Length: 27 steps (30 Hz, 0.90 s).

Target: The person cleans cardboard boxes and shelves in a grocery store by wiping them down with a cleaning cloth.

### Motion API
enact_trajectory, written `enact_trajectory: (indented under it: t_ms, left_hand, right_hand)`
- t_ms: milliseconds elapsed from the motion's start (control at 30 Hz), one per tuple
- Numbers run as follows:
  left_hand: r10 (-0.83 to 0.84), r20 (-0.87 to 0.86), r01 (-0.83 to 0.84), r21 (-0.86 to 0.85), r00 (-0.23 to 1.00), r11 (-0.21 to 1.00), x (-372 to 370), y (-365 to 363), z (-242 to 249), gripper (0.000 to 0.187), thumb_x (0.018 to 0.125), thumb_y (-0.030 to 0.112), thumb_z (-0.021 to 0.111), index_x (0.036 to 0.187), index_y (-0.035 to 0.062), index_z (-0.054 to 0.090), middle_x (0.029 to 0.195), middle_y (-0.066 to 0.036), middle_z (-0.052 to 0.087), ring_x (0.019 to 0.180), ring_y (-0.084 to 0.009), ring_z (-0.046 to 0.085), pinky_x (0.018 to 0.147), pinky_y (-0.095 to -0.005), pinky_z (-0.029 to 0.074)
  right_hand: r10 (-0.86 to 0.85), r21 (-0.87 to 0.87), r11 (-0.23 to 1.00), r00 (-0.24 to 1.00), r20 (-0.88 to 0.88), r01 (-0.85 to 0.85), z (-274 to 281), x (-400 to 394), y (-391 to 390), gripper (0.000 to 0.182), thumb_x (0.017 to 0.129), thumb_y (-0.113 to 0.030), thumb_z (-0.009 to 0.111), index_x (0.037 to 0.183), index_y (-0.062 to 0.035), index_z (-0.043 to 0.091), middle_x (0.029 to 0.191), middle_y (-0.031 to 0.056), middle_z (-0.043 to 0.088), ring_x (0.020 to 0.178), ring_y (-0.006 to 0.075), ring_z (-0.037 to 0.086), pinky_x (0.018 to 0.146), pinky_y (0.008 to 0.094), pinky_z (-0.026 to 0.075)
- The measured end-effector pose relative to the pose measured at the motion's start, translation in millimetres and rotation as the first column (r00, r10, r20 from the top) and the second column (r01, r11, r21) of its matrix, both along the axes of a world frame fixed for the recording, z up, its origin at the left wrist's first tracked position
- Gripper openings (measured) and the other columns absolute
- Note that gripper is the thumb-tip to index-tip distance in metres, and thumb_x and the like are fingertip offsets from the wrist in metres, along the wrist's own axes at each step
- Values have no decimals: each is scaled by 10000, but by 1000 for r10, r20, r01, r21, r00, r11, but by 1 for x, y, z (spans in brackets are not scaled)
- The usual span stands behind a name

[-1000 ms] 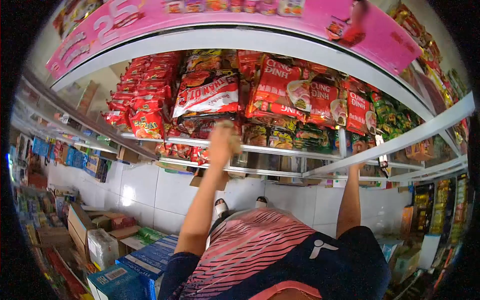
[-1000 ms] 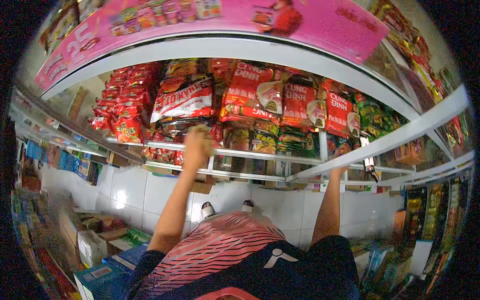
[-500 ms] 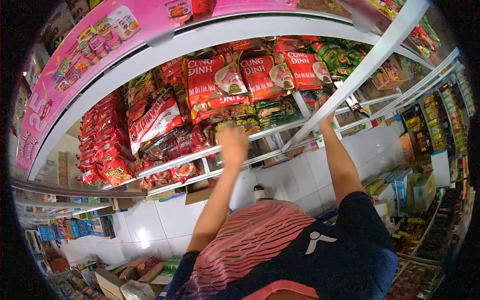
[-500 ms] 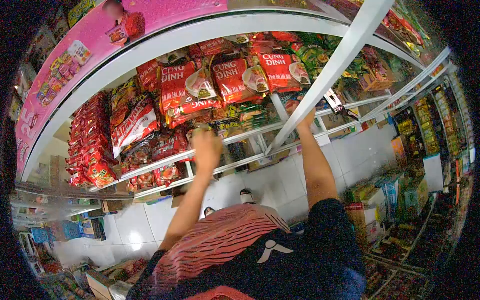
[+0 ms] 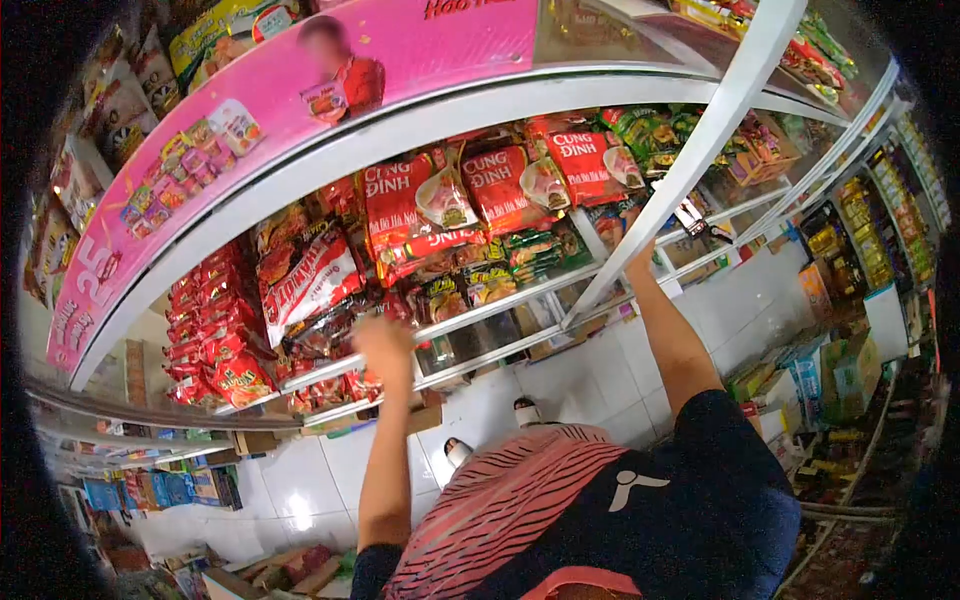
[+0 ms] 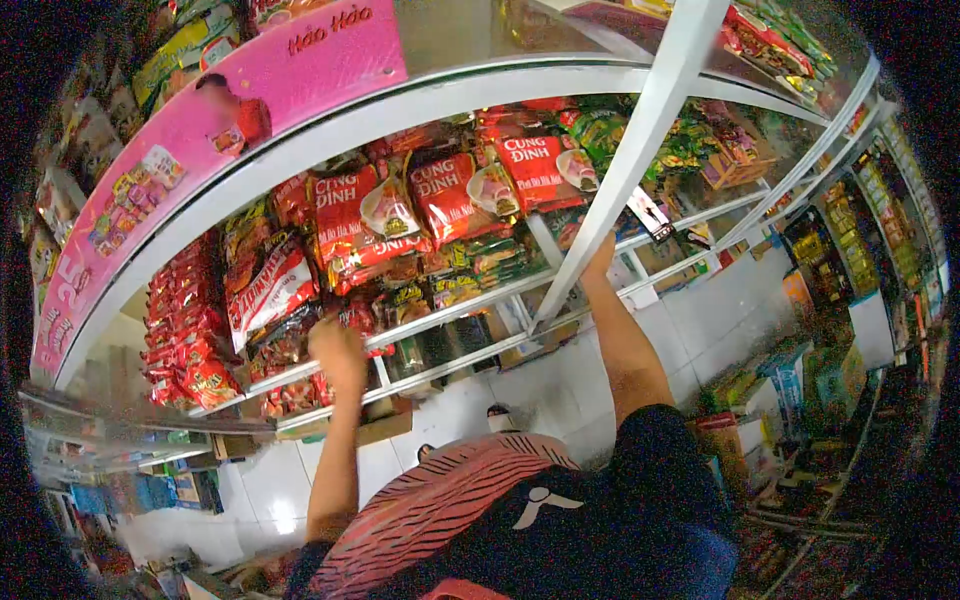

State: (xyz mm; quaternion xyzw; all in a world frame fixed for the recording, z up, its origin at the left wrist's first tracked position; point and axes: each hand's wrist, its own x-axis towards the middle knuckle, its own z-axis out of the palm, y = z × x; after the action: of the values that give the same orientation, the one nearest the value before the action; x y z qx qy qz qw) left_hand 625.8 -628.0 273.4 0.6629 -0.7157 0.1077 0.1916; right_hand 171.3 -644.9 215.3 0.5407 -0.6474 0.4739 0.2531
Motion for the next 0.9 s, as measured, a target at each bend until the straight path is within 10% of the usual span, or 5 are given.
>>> enact_trajectory:
  t_ms: [300, 467, 533, 700, 900]
  left_hand:
    - [-572, -303, 508, -269, 762, 818, -102, 1, -12, 279, 678, 192, 593, 902, 42, 523, 950, -155, 500, 894, -310, 466, 753, -410, 375]
    - [-58, -321, 18, -128, 945, 992, 45, 16, -8, 292, 686, 176, 592, 942, 48, 535, 968, -143, 503, 902, -307, 467, 770, -406, 371]
    - [90, -349, -169, -204, 933, 964, 87, 30, -2, 339, 708, 230, 608, 968, 29, 525, 1016, -147, 493, 960, -319, 447, 829, -403, 346]
    - [210, -387, -308, -212, 898, 928, 106, 37, -8, 399, 733, 294, 600, 993, 5, 509, 1063, -176, 468, 1008, -348, 410, 858, -426, 320]
    - [-82, -580, -4, -147, 810, 989, 31, 14, 5, 326, 822, 285, 459, 966, -4, 512, 1009, -161, 477, 996, -325, 407, 867, -428, 304]
  right_hand:
    - [71, 378, 918, 888, -453, 119, 3, -97, -2, 338, 731, -245, 561, 998, -47, 501, 963, 170, 526, 917, 341, 472, 781, 440, 367]
    - [-285, 632, 621, 885, -368, 463, 43, -109, 14, 473, 781, -340, 498, 1167, -69, 462, 1160, 163, 471, 1064, 313, 426, 929, 378, 292]
    - [163, 334, 922, 979, 120, -194, -9, -159, 1, 410, 783, -244, 525, 1133, -36, 474, 1072, 167, 519, 971, 306, 478, 883, 373, 331]
    - [3, 183, 983, 998, 65, -15, 41, -31, 124, 110, 767, -88, 522, 793, 13, 557, 852, 144, 563, 787, 277, 521, 714, 355, 409]
    - [635, 350, 627, 717, 287, -696, 57, 214, 133, 317, 654, -19, 610, 964, -52, 556, 1006, 150, 536, 982, 303, 481, 867, 397, 359]
